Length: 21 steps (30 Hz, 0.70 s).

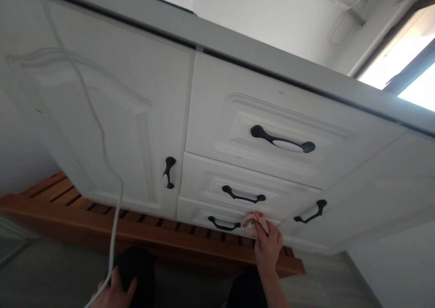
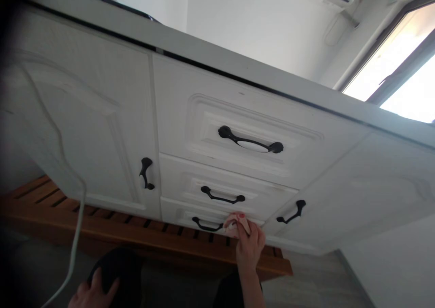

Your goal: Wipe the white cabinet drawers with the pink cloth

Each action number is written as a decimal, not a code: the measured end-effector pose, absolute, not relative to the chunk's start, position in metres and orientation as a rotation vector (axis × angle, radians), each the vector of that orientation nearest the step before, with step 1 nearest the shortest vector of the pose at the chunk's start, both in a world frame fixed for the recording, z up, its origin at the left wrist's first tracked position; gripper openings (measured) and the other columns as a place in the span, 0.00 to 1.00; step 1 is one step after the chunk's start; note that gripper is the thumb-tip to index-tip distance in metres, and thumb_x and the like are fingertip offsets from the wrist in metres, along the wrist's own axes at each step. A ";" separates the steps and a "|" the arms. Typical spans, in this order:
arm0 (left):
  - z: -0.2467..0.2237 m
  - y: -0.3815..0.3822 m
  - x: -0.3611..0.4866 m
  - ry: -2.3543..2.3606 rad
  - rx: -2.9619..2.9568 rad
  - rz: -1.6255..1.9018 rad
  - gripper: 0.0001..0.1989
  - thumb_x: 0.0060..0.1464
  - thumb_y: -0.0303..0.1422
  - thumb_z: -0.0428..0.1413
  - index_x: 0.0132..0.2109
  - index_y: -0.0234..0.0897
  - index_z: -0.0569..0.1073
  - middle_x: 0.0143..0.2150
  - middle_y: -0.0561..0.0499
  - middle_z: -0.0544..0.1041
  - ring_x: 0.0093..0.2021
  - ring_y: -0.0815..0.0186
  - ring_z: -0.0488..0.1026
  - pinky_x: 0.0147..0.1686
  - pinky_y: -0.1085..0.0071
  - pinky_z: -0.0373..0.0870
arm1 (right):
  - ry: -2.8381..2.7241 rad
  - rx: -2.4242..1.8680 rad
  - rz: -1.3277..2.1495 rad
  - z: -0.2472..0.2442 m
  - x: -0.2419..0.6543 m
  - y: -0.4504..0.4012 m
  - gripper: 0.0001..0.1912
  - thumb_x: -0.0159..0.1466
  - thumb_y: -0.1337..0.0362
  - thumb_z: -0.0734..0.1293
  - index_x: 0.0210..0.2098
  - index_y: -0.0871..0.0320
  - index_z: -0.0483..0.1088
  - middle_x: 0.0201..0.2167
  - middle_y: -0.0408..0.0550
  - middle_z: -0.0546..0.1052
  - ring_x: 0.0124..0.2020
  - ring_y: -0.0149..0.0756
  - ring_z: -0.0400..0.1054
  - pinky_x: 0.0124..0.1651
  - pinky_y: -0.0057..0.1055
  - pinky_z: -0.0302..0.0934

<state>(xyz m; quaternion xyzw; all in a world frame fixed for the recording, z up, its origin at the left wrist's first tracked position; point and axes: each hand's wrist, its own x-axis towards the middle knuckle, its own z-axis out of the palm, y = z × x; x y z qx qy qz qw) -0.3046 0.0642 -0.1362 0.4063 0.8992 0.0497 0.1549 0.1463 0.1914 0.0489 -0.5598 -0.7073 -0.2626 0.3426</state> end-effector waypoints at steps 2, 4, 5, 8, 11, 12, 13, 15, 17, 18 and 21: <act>-0.132 0.073 -0.297 2.606 1.152 0.095 0.36 0.58 0.52 0.37 0.65 0.33 0.60 0.46 0.36 0.74 0.49 0.41 0.74 0.45 0.46 0.68 | -1.790 -1.543 -0.728 0.046 0.179 0.184 0.19 0.65 0.70 0.59 0.48 0.52 0.78 0.51 0.58 0.70 0.50 0.48 0.64 0.52 0.48 0.60; -0.125 0.077 -0.292 2.634 1.176 0.076 0.36 0.58 0.51 0.36 0.65 0.33 0.59 0.45 0.37 0.74 0.50 0.41 0.72 0.45 0.47 0.67 | -1.694 -1.645 -0.769 0.043 0.204 0.176 0.18 0.65 0.68 0.60 0.48 0.54 0.77 0.49 0.60 0.70 0.47 0.51 0.65 0.49 0.49 0.62; -0.121 0.077 -0.290 2.648 1.191 0.070 0.35 0.59 0.50 0.36 0.66 0.33 0.58 0.46 0.37 0.74 0.51 0.42 0.72 0.45 0.48 0.67 | -1.637 -1.686 -0.777 0.043 0.211 0.172 0.19 0.64 0.68 0.60 0.49 0.55 0.77 0.48 0.61 0.70 0.46 0.52 0.66 0.48 0.50 0.62; -0.107 0.076 -0.288 2.651 1.243 0.042 0.35 0.60 0.47 0.37 0.67 0.29 0.55 0.47 0.36 0.73 0.52 0.43 0.71 0.44 0.53 0.66 | -1.549 -1.746 -0.738 0.043 0.209 0.165 0.21 0.64 0.67 0.59 0.52 0.56 0.76 0.45 0.63 0.71 0.43 0.55 0.66 0.45 0.52 0.62; -0.094 0.077 -0.288 2.619 1.290 0.004 0.34 0.61 0.46 0.36 0.66 0.27 0.57 0.48 0.35 0.72 0.51 0.45 0.71 0.42 0.56 0.65 | -1.540 -1.725 -0.645 0.045 0.167 0.170 0.23 0.64 0.65 0.60 0.56 0.55 0.73 0.48 0.63 0.70 0.47 0.58 0.65 0.49 0.56 0.60; -0.092 0.078 -0.288 2.625 1.297 -0.011 0.33 0.61 0.45 0.36 0.65 0.26 0.57 0.48 0.36 0.72 0.50 0.46 0.71 0.41 0.57 0.65 | -1.534 -1.696 -0.614 0.045 0.147 0.173 0.24 0.65 0.66 0.59 0.58 0.54 0.72 0.50 0.64 0.69 0.49 0.58 0.64 0.51 0.57 0.59; -0.090 0.079 -0.288 2.645 1.300 -0.027 0.33 0.62 0.45 0.35 0.65 0.26 0.58 0.48 0.36 0.72 0.50 0.46 0.71 0.41 0.57 0.65 | -1.538 -1.657 -0.585 0.045 0.125 0.178 0.24 0.65 0.66 0.58 0.60 0.54 0.70 0.51 0.64 0.68 0.51 0.58 0.64 0.53 0.58 0.58; -0.089 0.080 -0.286 2.697 1.302 -0.056 0.32 0.62 0.44 0.34 0.65 0.27 0.58 0.48 0.37 0.71 0.50 0.46 0.71 0.41 0.56 0.64 | -1.631 -1.546 -0.546 0.044 0.079 0.186 0.25 0.67 0.68 0.55 0.61 0.54 0.68 0.53 0.63 0.68 0.53 0.57 0.62 0.54 0.58 0.56; -0.089 0.080 -0.284 2.726 1.308 -0.064 0.32 0.63 0.43 0.34 0.65 0.26 0.58 0.48 0.37 0.71 0.50 0.46 0.71 0.41 0.56 0.64 | -1.807 -1.413 -0.510 0.044 0.034 0.195 0.25 0.68 0.69 0.55 0.60 0.52 0.69 0.55 0.62 0.69 0.54 0.55 0.62 0.54 0.56 0.56; -0.090 0.080 -0.283 2.725 1.314 -0.055 0.32 0.63 0.43 0.34 0.65 0.26 0.58 0.48 0.37 0.70 0.50 0.47 0.71 0.41 0.55 0.64 | -1.899 -1.357 -0.479 0.045 0.012 0.198 0.24 0.68 0.70 0.55 0.59 0.51 0.70 0.56 0.60 0.69 0.54 0.54 0.62 0.54 0.55 0.55; -0.088 0.080 -0.282 2.704 1.307 -0.014 0.31 0.63 0.43 0.35 0.65 0.27 0.59 0.48 0.38 0.70 0.50 0.47 0.71 0.41 0.55 0.64 | -2.053 -1.298 -0.351 0.051 -0.051 0.209 0.23 0.70 0.71 0.57 0.58 0.46 0.71 0.58 0.55 0.71 0.53 0.51 0.63 0.54 0.52 0.54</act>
